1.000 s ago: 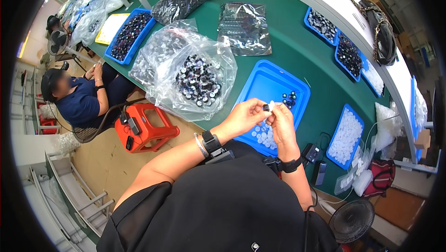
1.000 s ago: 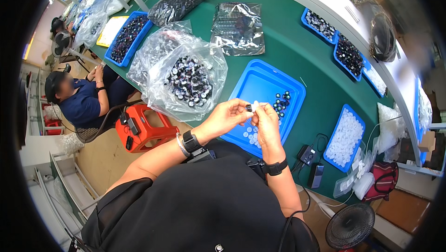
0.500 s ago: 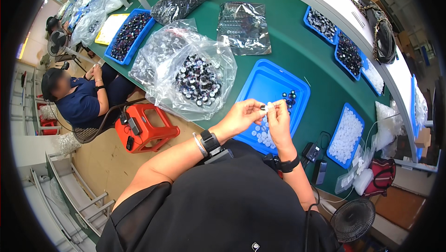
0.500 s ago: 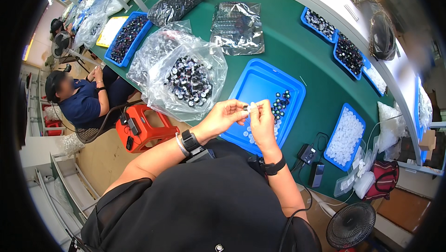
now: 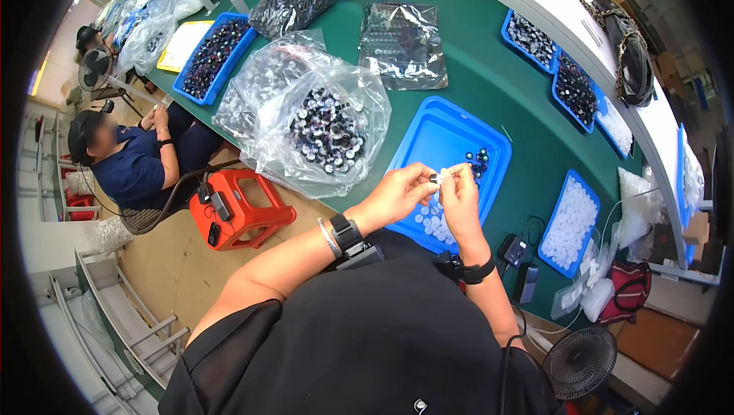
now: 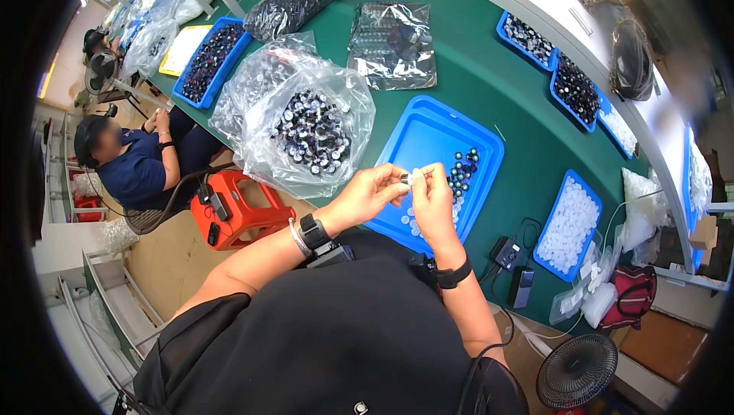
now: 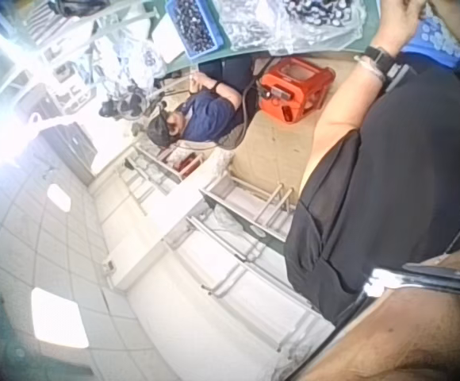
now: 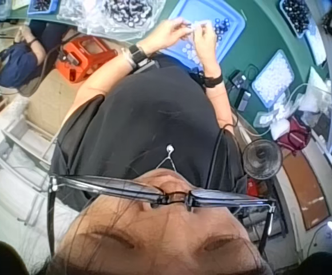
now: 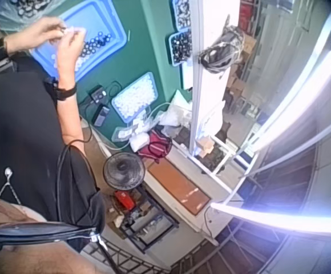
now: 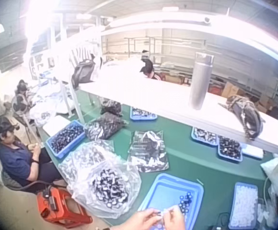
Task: The person sits at a green workbench and repeatedly picks up small white and black components from blue trays. They insert the white pieces into the black pieces by hand and place the assembled units back into the tray. The process is repetitive and involves handling small parts one at a time.
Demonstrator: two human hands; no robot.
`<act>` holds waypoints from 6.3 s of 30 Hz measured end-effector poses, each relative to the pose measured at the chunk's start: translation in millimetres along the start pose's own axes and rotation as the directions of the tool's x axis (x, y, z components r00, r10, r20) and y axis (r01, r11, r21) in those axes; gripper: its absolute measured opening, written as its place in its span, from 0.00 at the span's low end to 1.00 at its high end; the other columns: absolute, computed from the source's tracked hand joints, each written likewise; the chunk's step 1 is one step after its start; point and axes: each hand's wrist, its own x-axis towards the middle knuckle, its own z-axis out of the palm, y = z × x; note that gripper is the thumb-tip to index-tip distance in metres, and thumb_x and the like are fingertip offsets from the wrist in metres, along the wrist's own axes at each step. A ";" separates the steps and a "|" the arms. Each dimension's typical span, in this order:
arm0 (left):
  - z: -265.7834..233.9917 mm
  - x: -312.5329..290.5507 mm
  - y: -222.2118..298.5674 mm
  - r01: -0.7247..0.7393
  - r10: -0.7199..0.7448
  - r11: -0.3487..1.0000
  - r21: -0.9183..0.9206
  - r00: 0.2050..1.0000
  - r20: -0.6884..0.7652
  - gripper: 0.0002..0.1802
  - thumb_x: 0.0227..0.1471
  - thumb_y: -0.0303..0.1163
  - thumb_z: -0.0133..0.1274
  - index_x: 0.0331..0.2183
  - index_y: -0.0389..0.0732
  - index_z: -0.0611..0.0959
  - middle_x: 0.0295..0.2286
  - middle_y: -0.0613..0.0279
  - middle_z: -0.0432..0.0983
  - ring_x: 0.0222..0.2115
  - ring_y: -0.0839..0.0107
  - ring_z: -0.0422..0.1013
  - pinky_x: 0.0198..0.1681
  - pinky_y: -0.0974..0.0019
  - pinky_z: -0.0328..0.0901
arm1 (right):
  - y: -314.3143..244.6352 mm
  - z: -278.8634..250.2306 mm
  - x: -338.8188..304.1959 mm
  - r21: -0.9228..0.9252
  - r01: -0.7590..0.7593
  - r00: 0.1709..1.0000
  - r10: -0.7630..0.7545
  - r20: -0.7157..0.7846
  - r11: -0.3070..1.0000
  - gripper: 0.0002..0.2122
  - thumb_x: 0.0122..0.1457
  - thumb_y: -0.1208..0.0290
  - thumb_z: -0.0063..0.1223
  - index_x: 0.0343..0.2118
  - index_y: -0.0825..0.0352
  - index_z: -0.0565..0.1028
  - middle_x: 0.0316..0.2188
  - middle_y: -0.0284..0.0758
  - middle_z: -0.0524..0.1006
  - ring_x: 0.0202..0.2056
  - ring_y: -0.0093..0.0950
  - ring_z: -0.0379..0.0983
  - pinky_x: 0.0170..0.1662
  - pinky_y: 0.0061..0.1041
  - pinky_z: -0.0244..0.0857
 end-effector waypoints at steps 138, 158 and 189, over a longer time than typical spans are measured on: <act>60.9 -29.8 -59.5 0.404 -0.303 0.267 -0.875 0.897 0.322 0.12 0.57 0.42 0.47 0.35 0.44 0.77 0.32 0.67 0.74 0.35 0.74 0.70 0.41 0.68 0.65 | 10.6 -43.5 -43.6 -0.516 0.551 0.832 -0.477 0.283 0.656 0.08 0.45 0.74 0.60 0.29 0.68 0.75 0.25 0.36 0.75 0.28 0.34 0.71 0.31 0.29 0.64; -118.8 22.3 -89.5 0.074 -0.435 0.333 -0.940 0.896 -0.084 0.16 0.56 0.36 0.49 0.38 0.31 0.75 0.29 0.57 0.75 0.30 0.68 0.72 0.35 0.67 0.70 | 132.4 -52.8 -28.9 -0.454 -0.130 0.985 0.061 -0.164 0.881 0.08 0.56 0.69 0.53 0.33 0.69 0.76 0.19 0.37 0.76 0.21 0.25 0.73 0.27 0.24 0.64; 25.5 80.9 -164.9 0.549 -0.579 0.815 0.186 0.776 0.249 0.08 0.42 0.25 0.56 0.27 0.32 0.76 0.23 0.56 0.75 0.21 0.70 0.75 0.24 0.70 0.71 | 74.4 -40.2 7.0 0.050 -0.267 0.942 0.271 -0.196 0.962 0.08 0.60 0.72 0.49 0.36 0.71 0.75 0.28 0.34 0.76 0.29 0.20 0.74 0.27 0.18 0.68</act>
